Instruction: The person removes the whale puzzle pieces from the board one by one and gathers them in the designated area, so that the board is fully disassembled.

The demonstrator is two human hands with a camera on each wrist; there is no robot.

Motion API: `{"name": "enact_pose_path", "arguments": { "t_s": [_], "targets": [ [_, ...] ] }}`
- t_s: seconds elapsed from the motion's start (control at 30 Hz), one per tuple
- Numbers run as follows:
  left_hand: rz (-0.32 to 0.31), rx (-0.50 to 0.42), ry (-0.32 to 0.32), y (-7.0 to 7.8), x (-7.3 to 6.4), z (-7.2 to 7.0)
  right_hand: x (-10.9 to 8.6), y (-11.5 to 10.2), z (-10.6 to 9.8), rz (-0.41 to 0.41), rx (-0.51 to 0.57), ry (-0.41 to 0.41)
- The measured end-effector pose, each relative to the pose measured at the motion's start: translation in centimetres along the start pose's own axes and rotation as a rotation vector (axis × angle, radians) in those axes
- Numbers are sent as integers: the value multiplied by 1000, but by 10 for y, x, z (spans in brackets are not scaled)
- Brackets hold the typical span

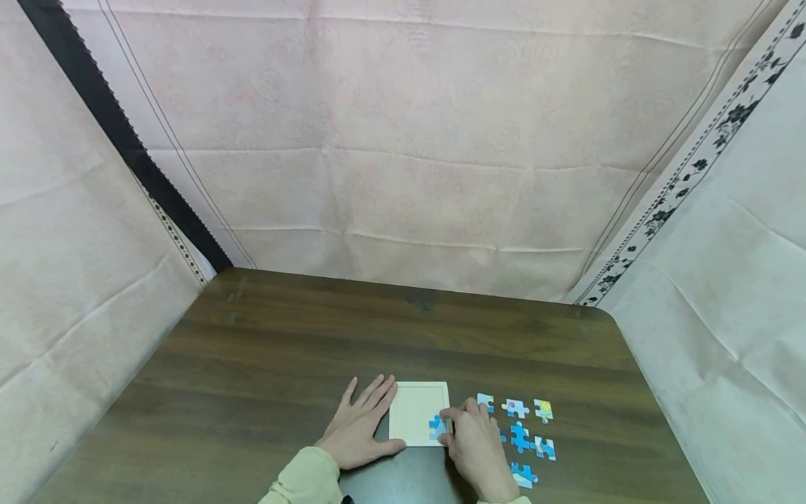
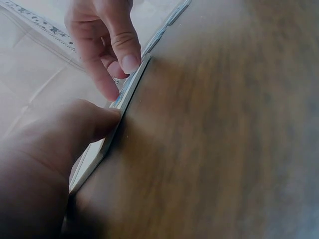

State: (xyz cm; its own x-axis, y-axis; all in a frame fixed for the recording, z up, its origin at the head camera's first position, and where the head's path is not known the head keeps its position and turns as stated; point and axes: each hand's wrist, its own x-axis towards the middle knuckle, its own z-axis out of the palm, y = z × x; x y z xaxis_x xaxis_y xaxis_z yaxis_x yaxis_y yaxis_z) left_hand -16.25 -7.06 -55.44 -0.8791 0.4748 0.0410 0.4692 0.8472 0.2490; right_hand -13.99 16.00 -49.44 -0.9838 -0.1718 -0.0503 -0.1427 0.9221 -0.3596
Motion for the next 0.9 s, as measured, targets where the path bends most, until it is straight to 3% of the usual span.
{"name": "enact_pose_path", "arguments": {
  "t_s": [0.43, 0.9],
  "targets": [
    [-2, -11, -12, 1, 1, -3, 4, -1, 1, 11, -7, 14],
    [3, -8, -11, 2, 0, -5, 12, -7, -2, 76, -29, -66]
  ]
}}
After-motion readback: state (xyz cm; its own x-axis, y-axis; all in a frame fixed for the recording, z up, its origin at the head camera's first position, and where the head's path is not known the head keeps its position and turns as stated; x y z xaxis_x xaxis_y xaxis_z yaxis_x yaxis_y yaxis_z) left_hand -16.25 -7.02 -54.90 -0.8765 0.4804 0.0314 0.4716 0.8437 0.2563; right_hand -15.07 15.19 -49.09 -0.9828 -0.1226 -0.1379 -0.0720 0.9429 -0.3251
